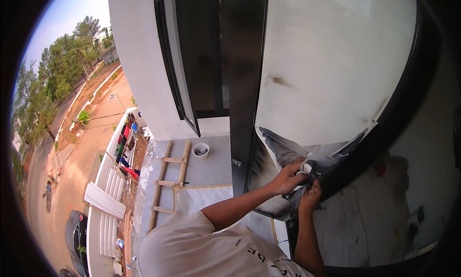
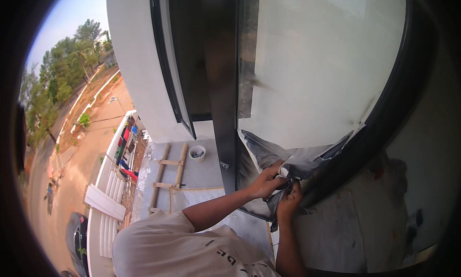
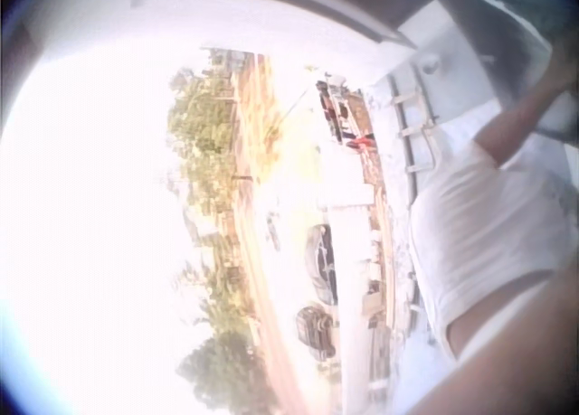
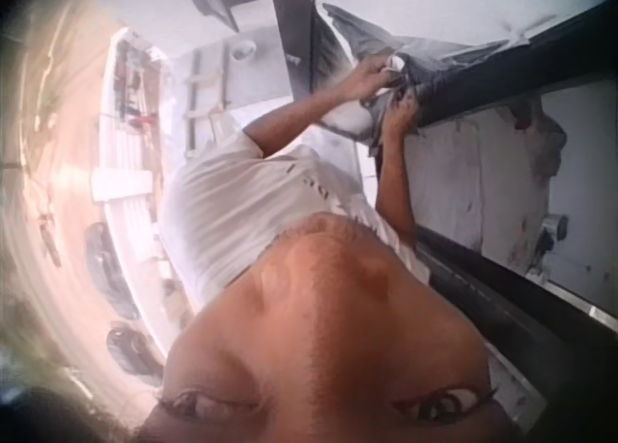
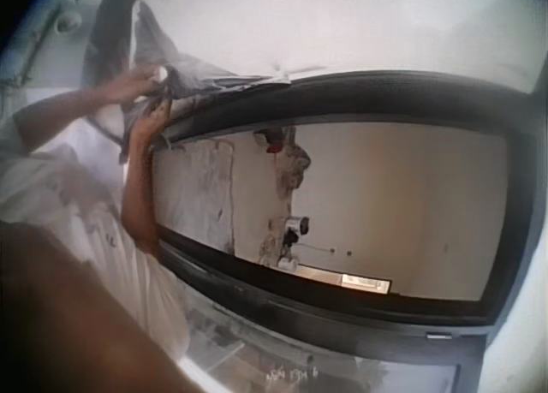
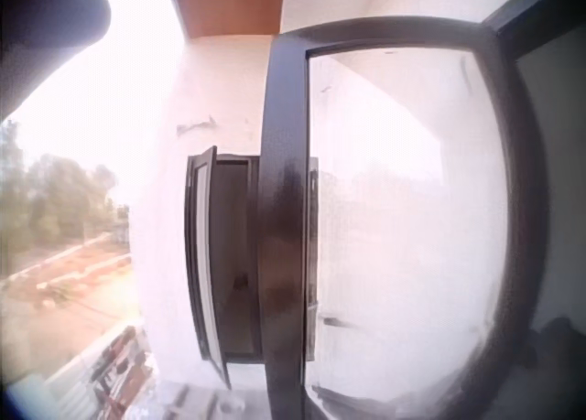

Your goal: The person removes protective plastic film from a window frame using a utility knife and their hands. They carefully peel away the film from the edges and surface of the frame, discarding the pieces onto the scaffolding below.

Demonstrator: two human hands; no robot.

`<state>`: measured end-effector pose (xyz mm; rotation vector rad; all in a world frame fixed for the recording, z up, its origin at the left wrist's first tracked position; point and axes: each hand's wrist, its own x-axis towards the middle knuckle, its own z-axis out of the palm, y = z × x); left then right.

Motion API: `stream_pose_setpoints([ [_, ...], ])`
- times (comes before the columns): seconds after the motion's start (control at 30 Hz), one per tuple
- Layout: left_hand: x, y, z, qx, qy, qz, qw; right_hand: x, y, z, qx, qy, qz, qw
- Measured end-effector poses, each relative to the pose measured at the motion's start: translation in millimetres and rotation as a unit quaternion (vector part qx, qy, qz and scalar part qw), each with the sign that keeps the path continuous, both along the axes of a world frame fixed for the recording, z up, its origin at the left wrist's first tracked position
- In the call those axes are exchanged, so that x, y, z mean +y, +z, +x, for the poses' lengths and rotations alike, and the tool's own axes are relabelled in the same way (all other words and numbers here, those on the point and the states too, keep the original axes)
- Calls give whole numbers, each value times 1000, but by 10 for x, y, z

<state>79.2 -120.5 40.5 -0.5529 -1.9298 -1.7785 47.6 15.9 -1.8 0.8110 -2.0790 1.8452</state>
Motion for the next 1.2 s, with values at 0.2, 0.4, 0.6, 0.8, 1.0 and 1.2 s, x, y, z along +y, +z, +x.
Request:
stream_pose_setpoints([
  [0.2, 66, -239, -164, -147, -51, 310, 938, -124, 323, 358, -8, -16, -58, 998],
  [0.4, -41, -256, -406, -137, 26, 302, 943, 21, 231, 115, 31, -89, 6, 995],
  [0.6, -566, -380, -550, -152, -51, 150, 975, 302, 978, -792, -10, -248, -193, 949],
  [0.8, -729, -242, -433, -200, -196, 9, 960, 62, 1143, -1029, -46, -284, -83, 954],
  [1.0, -733, -482, -322, -217, -183, -72, 956, 402, 451, -670, -79, -308, -114, 941],
  [1.2, -735, -546, -255, -260, -214, -87, 938, 546, -536, -25, -132, -249, -107, 954],
])
